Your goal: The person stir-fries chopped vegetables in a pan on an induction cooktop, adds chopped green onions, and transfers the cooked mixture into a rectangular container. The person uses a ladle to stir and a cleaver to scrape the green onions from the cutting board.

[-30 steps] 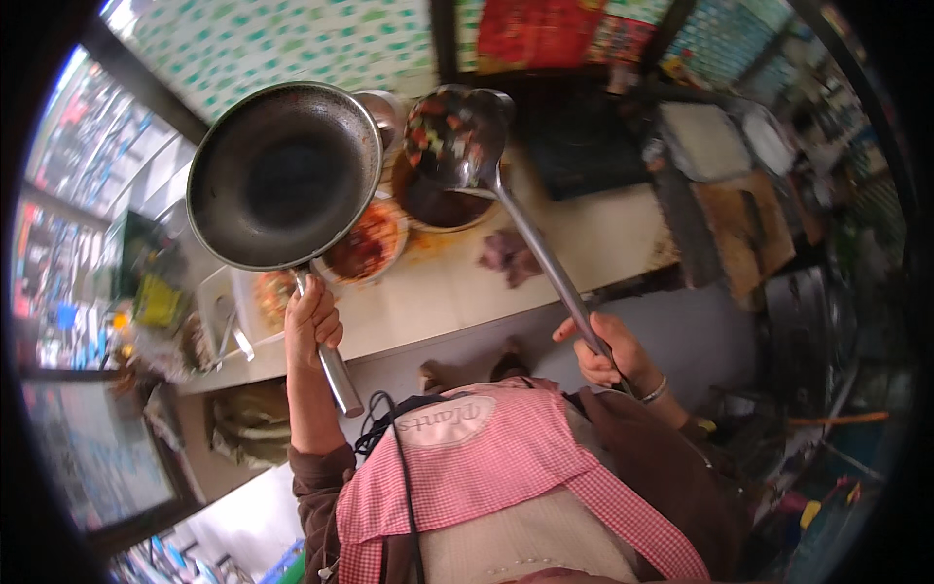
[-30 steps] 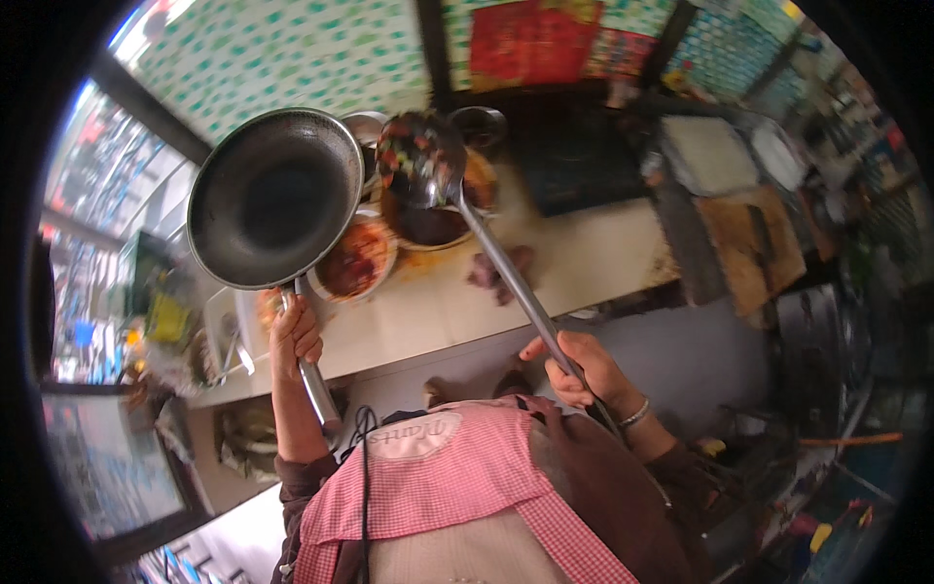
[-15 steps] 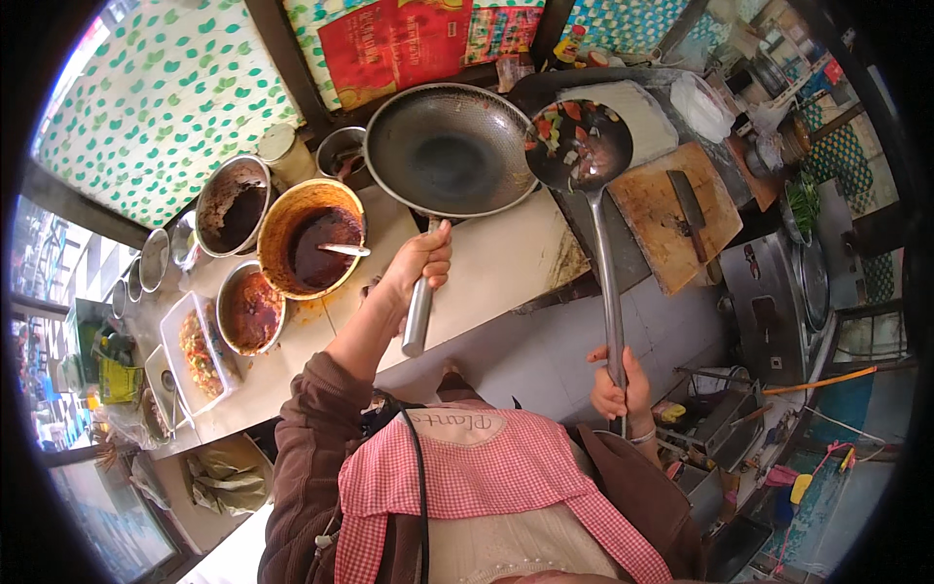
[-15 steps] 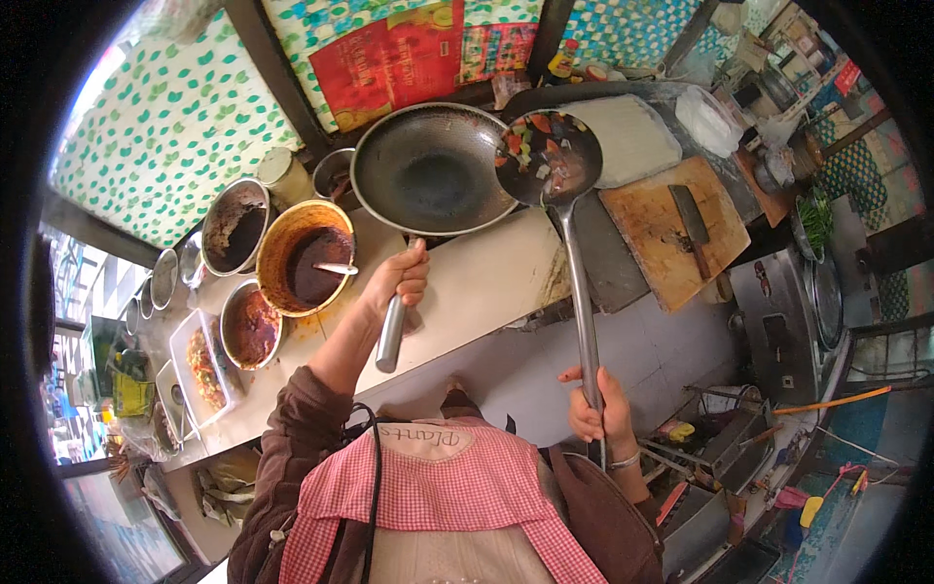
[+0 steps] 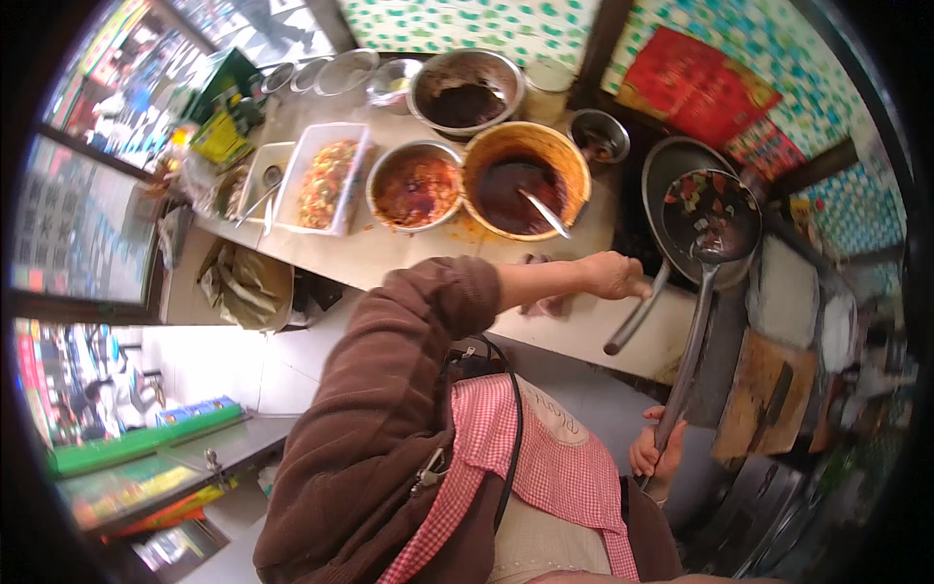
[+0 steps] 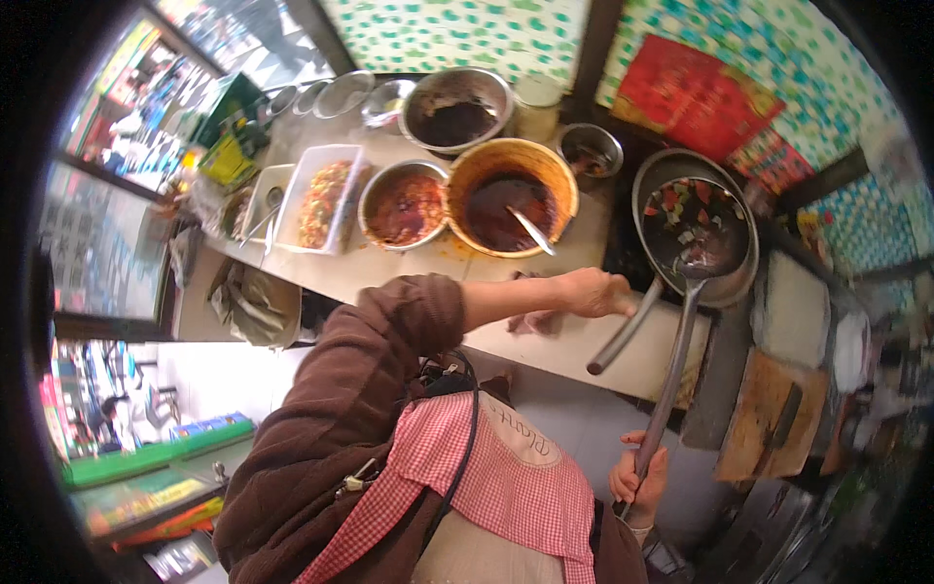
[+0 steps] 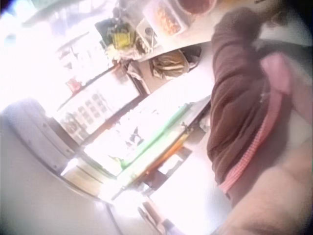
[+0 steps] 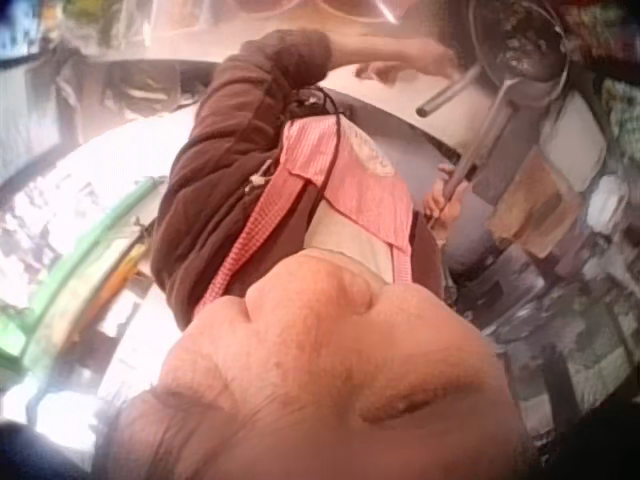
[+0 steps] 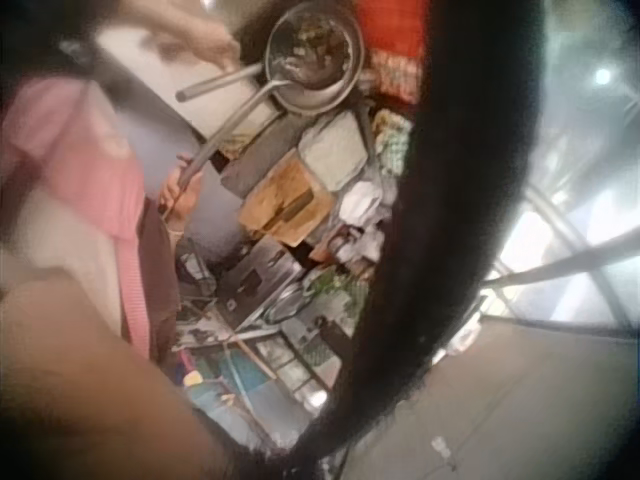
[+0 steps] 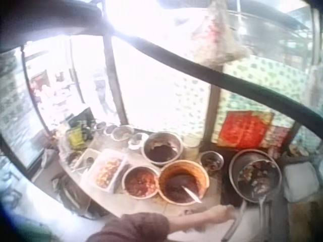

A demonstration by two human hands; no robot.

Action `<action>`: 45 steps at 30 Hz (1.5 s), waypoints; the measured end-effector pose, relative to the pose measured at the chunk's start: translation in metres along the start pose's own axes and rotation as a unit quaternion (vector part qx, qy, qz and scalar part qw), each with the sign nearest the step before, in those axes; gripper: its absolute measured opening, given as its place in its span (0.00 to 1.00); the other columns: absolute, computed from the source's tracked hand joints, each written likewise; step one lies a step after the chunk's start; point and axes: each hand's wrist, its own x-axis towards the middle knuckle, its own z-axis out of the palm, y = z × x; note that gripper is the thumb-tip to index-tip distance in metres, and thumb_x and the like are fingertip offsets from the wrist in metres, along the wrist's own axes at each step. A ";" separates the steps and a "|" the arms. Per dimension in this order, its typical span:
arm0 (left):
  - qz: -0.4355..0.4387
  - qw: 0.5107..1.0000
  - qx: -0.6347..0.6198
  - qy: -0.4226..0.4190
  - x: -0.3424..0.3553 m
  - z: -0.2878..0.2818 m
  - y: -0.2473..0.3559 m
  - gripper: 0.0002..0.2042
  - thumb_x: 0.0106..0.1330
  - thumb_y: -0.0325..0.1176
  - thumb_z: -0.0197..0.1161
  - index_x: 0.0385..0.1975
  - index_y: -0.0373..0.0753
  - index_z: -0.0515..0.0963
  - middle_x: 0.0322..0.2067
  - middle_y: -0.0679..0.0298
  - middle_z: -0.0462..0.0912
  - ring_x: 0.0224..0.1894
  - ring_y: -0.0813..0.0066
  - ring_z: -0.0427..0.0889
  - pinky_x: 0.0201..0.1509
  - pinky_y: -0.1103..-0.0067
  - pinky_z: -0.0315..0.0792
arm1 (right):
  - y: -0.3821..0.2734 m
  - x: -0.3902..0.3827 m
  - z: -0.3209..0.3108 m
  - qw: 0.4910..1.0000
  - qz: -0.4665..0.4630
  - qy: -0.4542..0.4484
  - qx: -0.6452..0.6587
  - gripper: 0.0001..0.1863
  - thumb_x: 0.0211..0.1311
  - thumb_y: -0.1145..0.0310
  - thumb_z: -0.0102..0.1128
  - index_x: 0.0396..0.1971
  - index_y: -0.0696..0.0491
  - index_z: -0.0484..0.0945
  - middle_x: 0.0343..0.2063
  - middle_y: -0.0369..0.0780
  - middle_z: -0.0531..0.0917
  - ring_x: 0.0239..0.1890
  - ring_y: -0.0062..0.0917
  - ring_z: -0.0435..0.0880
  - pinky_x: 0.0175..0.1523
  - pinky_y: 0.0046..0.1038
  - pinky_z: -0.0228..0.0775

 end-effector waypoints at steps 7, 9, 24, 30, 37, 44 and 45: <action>-0.110 0.971 -0.143 0.158 -0.255 -0.193 -0.101 0.16 0.74 0.32 0.64 0.58 0.34 0.80 0.45 0.59 0.87 0.46 0.75 0.87 0.54 0.75 0.80 | 0.014 0.141 0.064 0.982 0.075 -0.169 -0.048 0.32 0.81 0.46 0.48 0.56 0.66 0.72 0.12 0.32 0.65 0.07 0.15 0.61 0.12 0.22 0.57; -0.078 0.912 -0.113 0.386 -0.345 -0.217 -0.186 0.13 0.70 0.36 0.67 0.50 0.39 0.86 0.35 0.62 0.88 0.38 0.73 0.85 0.48 0.73 0.79 | 0.024 0.169 0.111 0.975 0.107 -0.141 -0.137 0.28 0.83 0.51 0.46 0.56 0.66 0.72 0.16 0.33 0.68 0.10 0.14 0.64 0.15 0.20 0.60; -0.444 0.788 0.244 0.348 -0.531 -0.285 -0.467 0.16 0.60 0.39 0.70 0.45 0.40 0.84 0.40 0.51 0.88 0.45 0.49 0.86 0.49 0.58 0.80 | 0.177 0.317 0.330 0.925 0.271 -0.113 -0.241 0.25 0.85 0.55 0.39 0.52 0.65 0.74 0.19 0.30 0.66 0.11 0.10 0.61 0.16 0.16 0.59; -0.404 0.829 -0.042 0.385 -0.544 -0.292 -0.478 0.09 0.67 0.32 0.63 0.41 0.34 0.83 0.32 0.54 0.86 0.23 0.65 0.85 0.33 0.69 0.79 | 0.198 0.328 0.359 0.924 0.289 -0.086 -0.238 0.24 0.86 0.56 0.38 0.51 0.64 0.74 0.18 0.29 0.65 0.11 0.10 0.60 0.16 0.16 0.59; -0.181 0.779 0.046 0.599 -0.564 -0.258 -0.409 0.18 0.70 0.25 0.63 0.59 0.43 0.80 0.37 0.56 0.83 0.32 0.58 0.83 0.38 0.68 0.77 | 0.201 0.337 0.367 0.927 0.309 -0.080 -0.195 0.25 0.86 0.55 0.37 0.51 0.64 0.74 0.18 0.29 0.65 0.11 0.10 0.60 0.16 0.16 0.58; -0.163 0.789 0.288 0.518 -0.521 -0.274 -0.327 0.29 0.65 0.28 0.67 0.67 0.61 0.77 0.34 0.69 0.80 0.33 0.71 0.84 0.33 0.74 0.78 | 0.203 0.337 0.363 0.920 0.320 -0.092 -0.204 0.25 0.86 0.55 0.38 0.51 0.64 0.75 0.17 0.29 0.65 0.11 0.10 0.60 0.16 0.15 0.58; -0.143 0.787 0.324 0.505 -0.517 -0.276 -0.327 0.30 0.64 0.29 0.67 0.67 0.62 0.77 0.35 0.71 0.79 0.33 0.73 0.83 0.32 0.75 0.78 | 0.202 0.336 0.364 0.919 0.321 -0.094 -0.208 0.25 0.86 0.55 0.38 0.51 0.64 0.75 0.17 0.29 0.65 0.11 0.10 0.60 0.16 0.15 0.58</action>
